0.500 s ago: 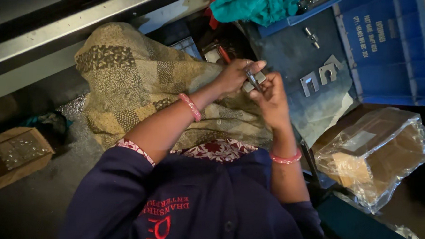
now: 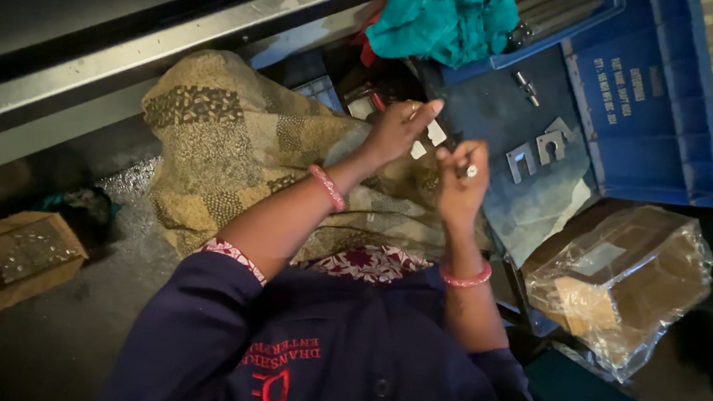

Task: The person inspects a metal rod, then uses a wrench to tighten a bolt on a machine. They handle several metal components and tools, placing them into a blue bin and adjusting the machine's internal parts.

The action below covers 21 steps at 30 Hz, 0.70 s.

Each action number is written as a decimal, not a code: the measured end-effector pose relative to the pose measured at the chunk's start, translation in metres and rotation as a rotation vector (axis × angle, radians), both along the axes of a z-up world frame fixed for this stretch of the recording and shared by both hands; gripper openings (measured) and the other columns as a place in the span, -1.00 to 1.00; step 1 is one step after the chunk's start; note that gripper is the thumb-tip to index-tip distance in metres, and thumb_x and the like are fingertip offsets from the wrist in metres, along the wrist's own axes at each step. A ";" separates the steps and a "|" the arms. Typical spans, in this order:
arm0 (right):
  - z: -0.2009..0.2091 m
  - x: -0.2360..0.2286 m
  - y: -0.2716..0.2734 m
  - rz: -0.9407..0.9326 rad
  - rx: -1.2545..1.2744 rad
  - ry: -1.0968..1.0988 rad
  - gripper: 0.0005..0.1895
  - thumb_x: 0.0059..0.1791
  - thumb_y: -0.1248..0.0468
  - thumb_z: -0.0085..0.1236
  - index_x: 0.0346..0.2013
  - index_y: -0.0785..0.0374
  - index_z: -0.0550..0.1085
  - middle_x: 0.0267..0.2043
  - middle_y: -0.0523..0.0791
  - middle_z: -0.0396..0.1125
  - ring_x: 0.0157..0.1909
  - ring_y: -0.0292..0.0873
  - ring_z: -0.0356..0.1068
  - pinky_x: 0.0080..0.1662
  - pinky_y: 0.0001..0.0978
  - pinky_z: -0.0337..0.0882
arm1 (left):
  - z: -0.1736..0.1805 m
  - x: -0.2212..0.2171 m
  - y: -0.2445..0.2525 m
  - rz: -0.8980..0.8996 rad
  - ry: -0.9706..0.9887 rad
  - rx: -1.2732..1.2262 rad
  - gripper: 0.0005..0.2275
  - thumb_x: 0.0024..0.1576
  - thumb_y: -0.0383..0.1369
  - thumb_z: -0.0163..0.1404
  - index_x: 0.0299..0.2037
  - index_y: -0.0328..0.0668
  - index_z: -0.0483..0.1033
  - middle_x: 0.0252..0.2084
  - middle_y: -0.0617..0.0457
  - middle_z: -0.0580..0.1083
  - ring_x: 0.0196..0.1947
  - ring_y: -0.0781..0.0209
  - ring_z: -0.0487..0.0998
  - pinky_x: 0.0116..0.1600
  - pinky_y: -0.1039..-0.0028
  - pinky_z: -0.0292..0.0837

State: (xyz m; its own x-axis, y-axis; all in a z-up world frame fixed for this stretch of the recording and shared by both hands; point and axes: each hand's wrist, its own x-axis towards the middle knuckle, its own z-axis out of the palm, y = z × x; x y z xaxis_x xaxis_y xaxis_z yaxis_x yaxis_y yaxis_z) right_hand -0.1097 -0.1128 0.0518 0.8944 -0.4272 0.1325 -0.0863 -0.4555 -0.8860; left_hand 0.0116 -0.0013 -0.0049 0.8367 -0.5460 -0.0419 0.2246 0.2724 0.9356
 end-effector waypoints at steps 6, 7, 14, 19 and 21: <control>0.013 0.004 -0.016 0.184 -0.064 0.159 -0.86 0.12 0.22 0.15 -0.23 0.24 0.46 -0.36 -0.24 0.32 -0.29 -0.38 0.25 -0.23 -0.49 0.31 | 0.019 -0.016 0.008 -0.063 -0.244 0.135 -0.58 0.34 -0.06 -0.14 -0.47 -0.20 0.40 -0.60 0.17 0.40 -0.55 0.39 0.43 -0.34 0.43 0.36; 0.012 0.003 -0.017 0.179 -0.079 0.210 -0.83 0.11 0.20 0.15 -0.27 0.24 0.48 -0.41 -0.25 0.31 -0.33 -0.37 0.22 -0.25 -0.48 0.29 | 0.021 -0.018 0.007 -0.036 -0.288 0.156 -0.60 0.33 -0.06 -0.13 -0.43 -0.20 0.42 -0.58 0.18 0.41 -0.54 0.39 0.44 -0.35 0.43 0.36; 0.002 -0.017 -0.112 -0.056 -0.466 0.173 -0.69 0.12 0.10 0.25 -0.26 0.31 0.48 -0.42 -0.14 0.33 -0.39 -0.25 0.22 -0.27 -0.35 0.28 | 0.002 -0.010 -0.002 -0.009 -0.132 0.094 -0.72 0.37 -0.10 -0.08 -0.14 -0.17 0.37 -0.38 0.11 0.44 -0.38 0.37 0.48 -0.30 0.46 0.43; -0.008 -0.044 -0.210 -0.303 -0.515 0.244 -0.73 0.10 0.14 0.34 -0.21 0.30 0.54 -0.41 -0.02 0.36 -0.37 -0.15 0.25 -0.25 -0.29 0.29 | -0.013 -0.006 -0.007 -0.003 0.232 -0.009 -0.75 0.32 -0.11 -0.12 -0.15 -0.13 0.38 -0.35 0.12 0.50 -0.48 0.42 0.44 -0.37 0.53 0.38; -0.011 -0.052 -0.234 -0.298 -0.545 0.204 -0.76 0.08 0.15 0.34 -0.16 0.28 0.57 -0.40 -0.08 0.39 -0.38 -0.20 0.30 -0.23 -0.32 0.33 | -0.017 -0.008 -0.008 -0.011 0.338 -0.087 -0.75 0.33 -0.12 -0.10 -0.15 -0.14 0.38 -0.36 0.11 0.49 -0.50 0.42 0.42 -0.35 0.53 0.38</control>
